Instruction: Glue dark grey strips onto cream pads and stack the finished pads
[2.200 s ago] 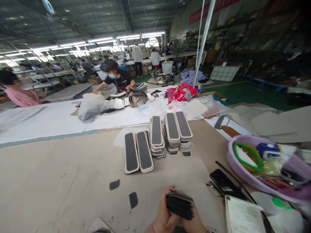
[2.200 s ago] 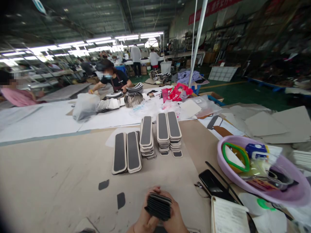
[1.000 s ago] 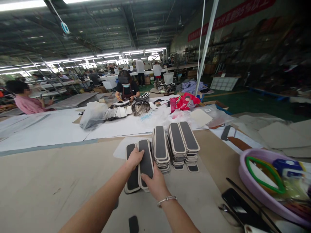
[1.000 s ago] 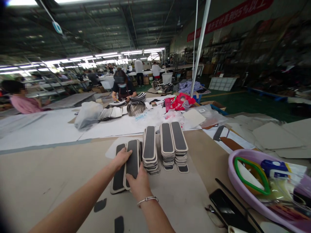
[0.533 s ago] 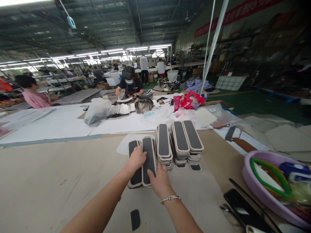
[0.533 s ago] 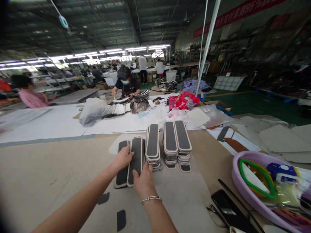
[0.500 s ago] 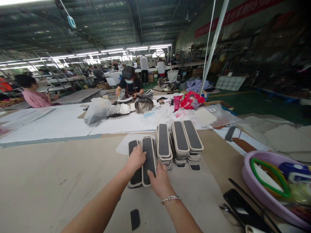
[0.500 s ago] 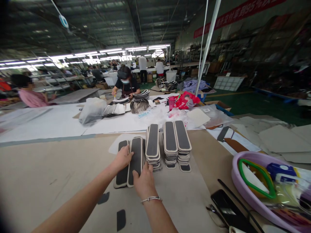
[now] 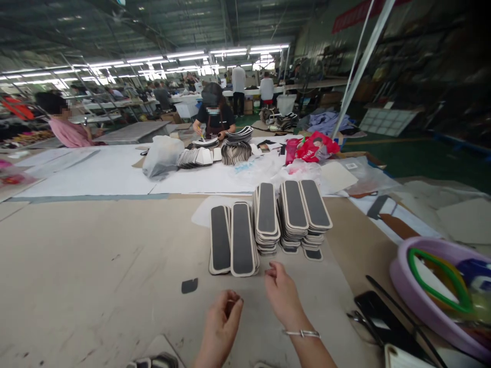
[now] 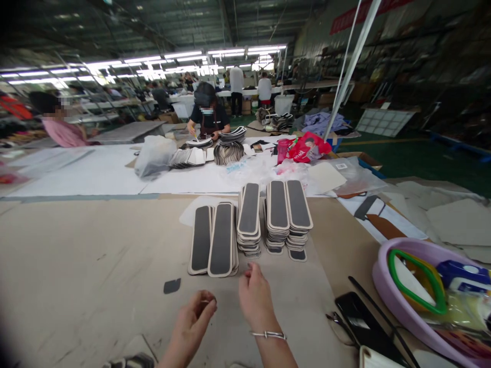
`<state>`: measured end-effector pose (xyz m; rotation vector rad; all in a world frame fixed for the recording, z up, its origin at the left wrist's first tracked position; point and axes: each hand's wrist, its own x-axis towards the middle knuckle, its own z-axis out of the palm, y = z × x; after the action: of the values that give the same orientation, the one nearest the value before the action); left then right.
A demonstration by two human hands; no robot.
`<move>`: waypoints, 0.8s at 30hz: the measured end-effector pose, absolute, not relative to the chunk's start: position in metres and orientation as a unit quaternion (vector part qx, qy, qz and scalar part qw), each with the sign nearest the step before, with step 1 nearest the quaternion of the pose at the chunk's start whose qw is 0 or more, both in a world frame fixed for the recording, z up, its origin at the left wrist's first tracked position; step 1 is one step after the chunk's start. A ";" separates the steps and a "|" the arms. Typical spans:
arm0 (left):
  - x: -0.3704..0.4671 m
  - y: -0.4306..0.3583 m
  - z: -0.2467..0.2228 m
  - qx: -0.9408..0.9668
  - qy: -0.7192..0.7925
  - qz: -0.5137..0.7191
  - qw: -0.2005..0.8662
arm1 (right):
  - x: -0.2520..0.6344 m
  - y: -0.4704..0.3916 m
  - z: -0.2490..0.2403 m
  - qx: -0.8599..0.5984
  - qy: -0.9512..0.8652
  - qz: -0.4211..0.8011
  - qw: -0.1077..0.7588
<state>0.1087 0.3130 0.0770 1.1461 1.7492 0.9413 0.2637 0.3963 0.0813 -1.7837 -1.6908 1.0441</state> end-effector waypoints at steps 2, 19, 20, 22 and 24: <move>0.107 0.318 0.072 0.436 0.708 0.391 0.395 | 0.263 0.392 0.075 -0.637 -0.633 0.382 0.217; 0.076 0.282 0.061 0.564 0.711 0.265 0.324 | 0.323 0.360 0.064 -0.553 -0.708 0.417 0.134; 0.073 0.267 0.058 0.574 0.706 0.246 0.333 | 0.340 0.344 0.059 -0.544 -0.714 0.426 0.113; 0.072 0.232 0.052 0.580 0.693 0.213 0.370 | 0.368 0.308 0.047 -0.518 -0.740 0.425 0.047; 0.083 0.199 0.045 0.569 0.668 0.180 0.444 | 0.388 0.273 0.036 -0.520 -0.753 0.403 0.007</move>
<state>0.0834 0.1989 0.0448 1.4101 1.6572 0.4458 0.3879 0.2727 0.0360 -1.6265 -2.3568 1.2593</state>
